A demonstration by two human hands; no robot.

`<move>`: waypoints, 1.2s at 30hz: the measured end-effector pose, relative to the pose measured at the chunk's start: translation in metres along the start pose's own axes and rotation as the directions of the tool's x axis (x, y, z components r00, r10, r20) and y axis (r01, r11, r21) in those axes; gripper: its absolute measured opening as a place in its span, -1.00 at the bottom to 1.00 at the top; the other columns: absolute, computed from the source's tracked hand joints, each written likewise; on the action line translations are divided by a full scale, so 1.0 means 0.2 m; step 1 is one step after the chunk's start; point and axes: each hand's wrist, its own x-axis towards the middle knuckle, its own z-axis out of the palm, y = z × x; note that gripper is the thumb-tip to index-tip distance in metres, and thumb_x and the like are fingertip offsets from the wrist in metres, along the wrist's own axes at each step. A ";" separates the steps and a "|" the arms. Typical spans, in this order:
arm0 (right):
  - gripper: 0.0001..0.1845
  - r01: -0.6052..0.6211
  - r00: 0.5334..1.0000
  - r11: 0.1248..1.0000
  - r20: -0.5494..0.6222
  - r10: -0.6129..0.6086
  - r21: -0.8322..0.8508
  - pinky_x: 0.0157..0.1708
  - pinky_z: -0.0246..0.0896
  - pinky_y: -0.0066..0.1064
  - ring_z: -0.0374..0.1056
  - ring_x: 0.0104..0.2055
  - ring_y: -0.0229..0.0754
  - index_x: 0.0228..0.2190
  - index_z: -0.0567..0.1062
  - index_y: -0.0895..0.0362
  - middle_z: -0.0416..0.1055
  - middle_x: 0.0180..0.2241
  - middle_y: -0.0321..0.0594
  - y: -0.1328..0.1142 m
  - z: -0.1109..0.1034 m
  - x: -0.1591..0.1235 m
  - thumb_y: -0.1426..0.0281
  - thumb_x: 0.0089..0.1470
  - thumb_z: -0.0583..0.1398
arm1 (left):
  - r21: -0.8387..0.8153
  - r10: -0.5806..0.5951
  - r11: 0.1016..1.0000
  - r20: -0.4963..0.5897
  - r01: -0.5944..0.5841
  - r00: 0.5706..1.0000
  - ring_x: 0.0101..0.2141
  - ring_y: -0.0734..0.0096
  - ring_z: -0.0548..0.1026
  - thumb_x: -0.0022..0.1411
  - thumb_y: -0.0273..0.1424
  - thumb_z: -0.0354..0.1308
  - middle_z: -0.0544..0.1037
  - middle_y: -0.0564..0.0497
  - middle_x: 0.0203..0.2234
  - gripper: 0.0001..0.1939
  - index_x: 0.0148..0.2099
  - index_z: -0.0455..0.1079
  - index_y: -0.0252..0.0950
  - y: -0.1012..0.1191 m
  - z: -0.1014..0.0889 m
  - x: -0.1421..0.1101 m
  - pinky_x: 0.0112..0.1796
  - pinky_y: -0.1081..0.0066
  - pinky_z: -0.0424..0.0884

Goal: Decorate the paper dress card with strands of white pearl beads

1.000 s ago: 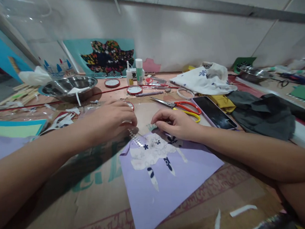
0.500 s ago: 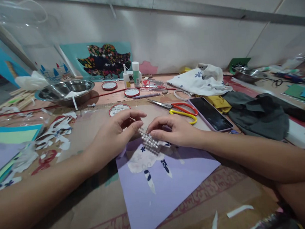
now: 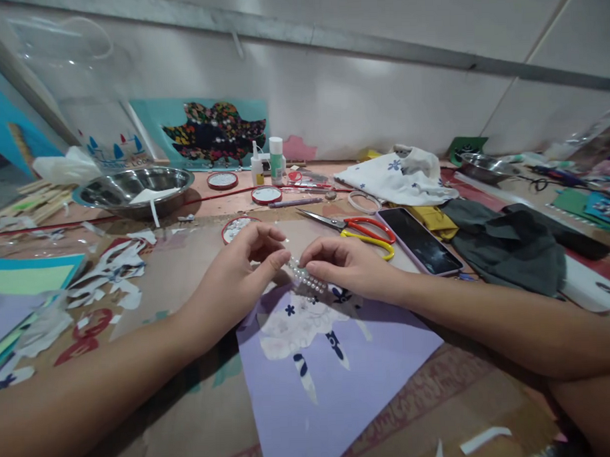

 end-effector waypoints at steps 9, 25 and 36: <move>-0.79 0.084 0.996 0.994 0.023 -0.082 -0.076 -0.50 0.18 -0.53 0.29 -0.48 -0.36 -0.30 0.57 0.21 0.45 -0.47 -0.30 0.01 0.00 -0.01 0.30 0.12 0.25 | 0.280 0.166 0.944 0.055 -0.175 0.985 -0.22 0.33 0.51 0.35 -0.30 0.13 0.53 0.03 -0.27 -0.86 -0.22 0.45 -0.23 0.03 0.00 0.00 -0.17 0.31 0.46; -0.84 0.007 1.000 0.999 -0.026 -0.005 0.054 -0.61 0.18 -0.58 0.28 -0.59 -0.39 -0.28 0.47 0.17 0.38 -0.56 -0.40 0.01 0.00 -0.01 0.33 0.15 0.25 | 0.464 0.337 0.808 0.140 -0.362 0.931 -0.22 0.33 0.54 0.40 -0.34 0.09 0.62 0.00 -0.27 -0.83 -0.16 0.49 -0.24 0.02 -0.02 0.00 -0.15 0.33 0.40; -0.70 -0.068 0.997 0.996 0.028 0.066 0.061 -0.57 0.30 -0.57 0.35 -0.58 -0.37 -0.04 0.48 0.17 0.41 -0.57 -0.41 0.02 0.00 0.00 0.34 0.21 0.21 | 0.408 0.167 0.898 0.036 -0.167 0.985 -0.25 0.26 0.59 0.33 -0.22 0.15 0.68 0.03 -0.28 -0.78 -0.18 0.59 -0.17 0.05 -0.03 0.02 -0.14 0.32 0.47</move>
